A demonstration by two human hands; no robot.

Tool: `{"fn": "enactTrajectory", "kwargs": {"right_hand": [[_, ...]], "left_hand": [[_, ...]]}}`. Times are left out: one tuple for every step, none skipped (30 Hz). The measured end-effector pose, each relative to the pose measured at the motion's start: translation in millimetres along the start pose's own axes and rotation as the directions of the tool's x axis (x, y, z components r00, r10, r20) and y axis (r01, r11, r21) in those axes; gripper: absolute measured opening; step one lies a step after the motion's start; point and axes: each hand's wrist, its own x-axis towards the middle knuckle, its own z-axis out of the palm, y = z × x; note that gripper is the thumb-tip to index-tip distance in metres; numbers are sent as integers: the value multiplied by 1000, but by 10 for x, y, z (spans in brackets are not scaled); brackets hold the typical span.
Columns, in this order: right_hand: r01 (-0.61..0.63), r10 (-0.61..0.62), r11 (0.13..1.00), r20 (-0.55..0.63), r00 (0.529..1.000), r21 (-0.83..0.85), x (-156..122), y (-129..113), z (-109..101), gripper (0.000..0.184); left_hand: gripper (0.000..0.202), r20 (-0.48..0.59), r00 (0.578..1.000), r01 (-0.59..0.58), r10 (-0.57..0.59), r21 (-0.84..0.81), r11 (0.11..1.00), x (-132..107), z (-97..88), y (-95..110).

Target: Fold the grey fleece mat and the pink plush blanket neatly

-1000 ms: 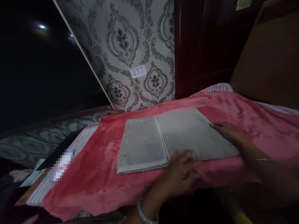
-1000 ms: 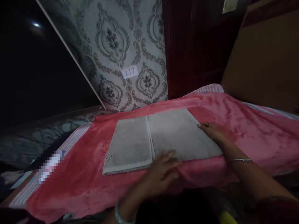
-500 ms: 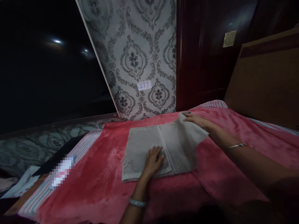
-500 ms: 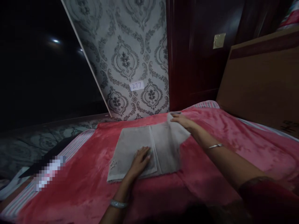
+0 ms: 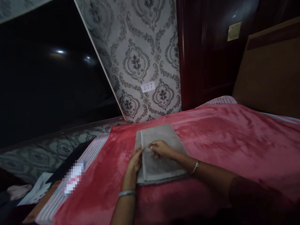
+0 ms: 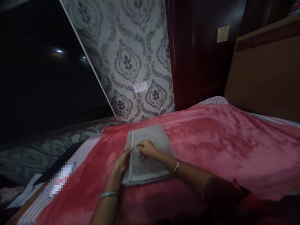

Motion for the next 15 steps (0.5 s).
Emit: {"fn": "enactTrajectory", "kwargs": {"right_hand": [[5,-7,1000,-83,997,-15,-2,68,-173,22],[10,-16,999,-164,986,-37,1,142,-364,24],[9,-23,998,-238,971,-58,4,223,-556,25],[6,-31,997,-306,952,-81,4,308,-734,26],[4,-43,994,-372,927,-106,-3,397,-888,27],[3,-58,992,-424,904,-129,-17,487,-1007,27],[4,-72,989,-460,885,-147,-38,576,-1090,27],[8,-86,987,-480,873,-162,-62,660,-1136,27],[11,-96,985,-488,867,-174,-87,740,-1150,26],[12,-101,983,-489,866,-182,-108,812,-1139,26],[9,-101,982,-487,868,-189,-124,875,-1113,26],[3,-98,981,-484,869,-194,-134,930,-1081,25],[-6,-93,980,-483,871,-199,-140,975,-1051,25],[-14,-86,979,-481,873,-202,-143,1010,-1027,25],[-20,-82,979,-478,875,-204,-145,1038,-1013,24]], "left_hand": [[48,-54,998,-39,44,88,995,34,5,-17],[47,-110,990,-62,83,182,981,78,18,-27],[44,-160,981,-68,114,268,961,131,36,-31],[39,-201,969,-66,140,337,939,190,53,-31],[34,-232,959,-62,162,384,921,248,68,-30],[29,-256,950,-62,181,411,910,303,79,-28],[25,-275,941,-67,200,427,902,349,84,-26],[24,-291,931,-72,222,449,891,383,84,-25],[23,-305,921,-76,243,471,879,406,79,-24],[24,-315,912,-79,261,491,868,417,70,-23],[25,-322,906,-79,273,507,858,419,58,-22],[25,-328,902,-74,279,520,851,415,45,-22],[23,-333,901,-67,280,530,845,407,31,-21],[22,-337,900,-59,278,537,842,396,17,-20],[21,-341,899,-52,276,542,839,383,5,-20]]}}
